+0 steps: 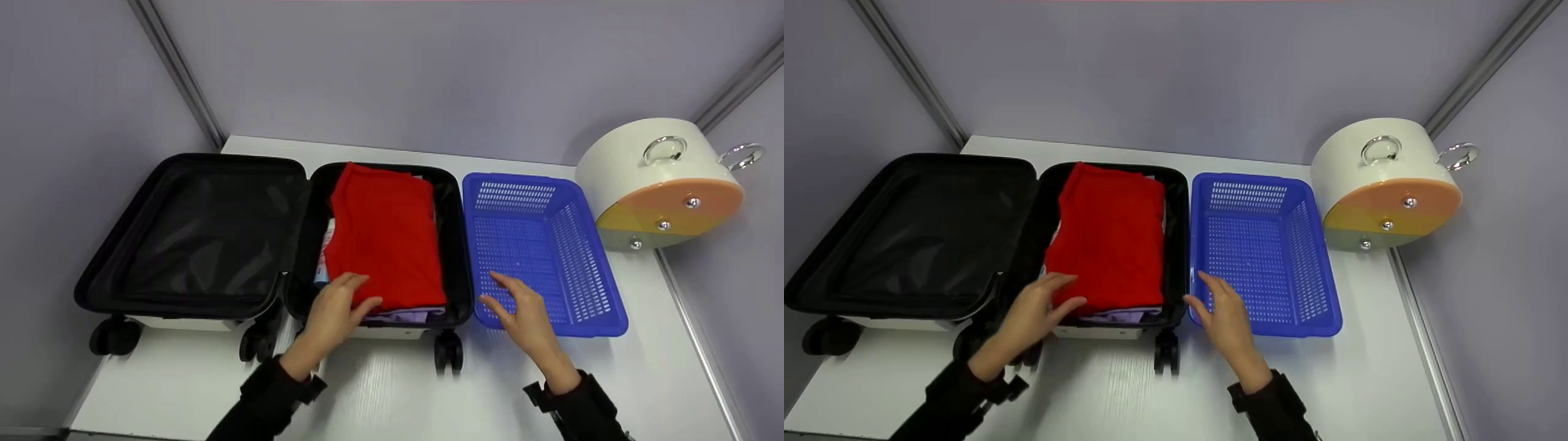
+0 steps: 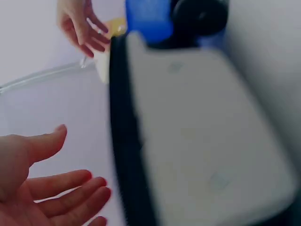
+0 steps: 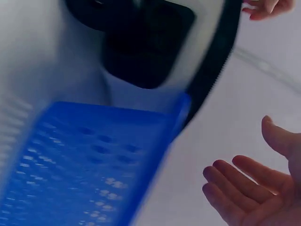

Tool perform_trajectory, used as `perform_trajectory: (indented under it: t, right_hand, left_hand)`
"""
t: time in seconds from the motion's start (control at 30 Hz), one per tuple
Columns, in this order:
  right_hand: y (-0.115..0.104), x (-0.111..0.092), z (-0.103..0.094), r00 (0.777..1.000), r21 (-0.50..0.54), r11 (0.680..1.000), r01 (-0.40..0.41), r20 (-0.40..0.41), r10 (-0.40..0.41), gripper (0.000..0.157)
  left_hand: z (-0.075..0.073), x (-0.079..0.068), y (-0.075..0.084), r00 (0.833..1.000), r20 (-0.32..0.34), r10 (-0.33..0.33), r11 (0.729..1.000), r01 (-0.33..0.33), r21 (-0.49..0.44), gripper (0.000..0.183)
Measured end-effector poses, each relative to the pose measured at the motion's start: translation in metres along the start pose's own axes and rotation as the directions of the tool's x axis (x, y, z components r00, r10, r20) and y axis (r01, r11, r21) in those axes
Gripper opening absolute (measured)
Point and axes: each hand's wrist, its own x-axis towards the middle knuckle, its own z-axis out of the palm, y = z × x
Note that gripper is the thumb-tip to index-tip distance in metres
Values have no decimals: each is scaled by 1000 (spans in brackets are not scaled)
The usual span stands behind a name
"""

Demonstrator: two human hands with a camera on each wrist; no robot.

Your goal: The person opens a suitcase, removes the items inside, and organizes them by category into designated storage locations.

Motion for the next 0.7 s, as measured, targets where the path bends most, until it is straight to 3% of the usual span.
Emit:
perform_trajectory:
  t: [0.13,0.2,0.3,0.4,0.5,0.6,0.7]
  right_hand:
    - [-17,38,-4,997,65,998,4,72,-8,40]
    - [-23,59,-4,993,75,997,-21,121,12,41]
    - [-28,88,1,982,69,996,-59,183,46,42]
    - [-27,111,14,971,42,996,-81,228,69,41]
    - [-23,131,28,956,-10,991,-130,264,128,42]
    - [-20,147,41,926,-101,976,-193,309,216,48]
    - [-18,162,52,886,-212,945,-248,344,310,54]
  left_hand:
    - [-31,43,-16,987,95,-128,992,127,13,49]
    - [-42,65,-25,964,175,-200,980,198,31,54]
    - [-50,95,-39,915,284,-286,958,273,87,58]
    - [-47,117,-51,862,355,-362,932,334,139,50]
    - [-38,135,-63,823,390,-412,911,384,153,45]
    - [-29,145,-77,787,405,-465,882,451,137,51]
    - [-16,152,-94,731,419,-538,827,553,97,54]
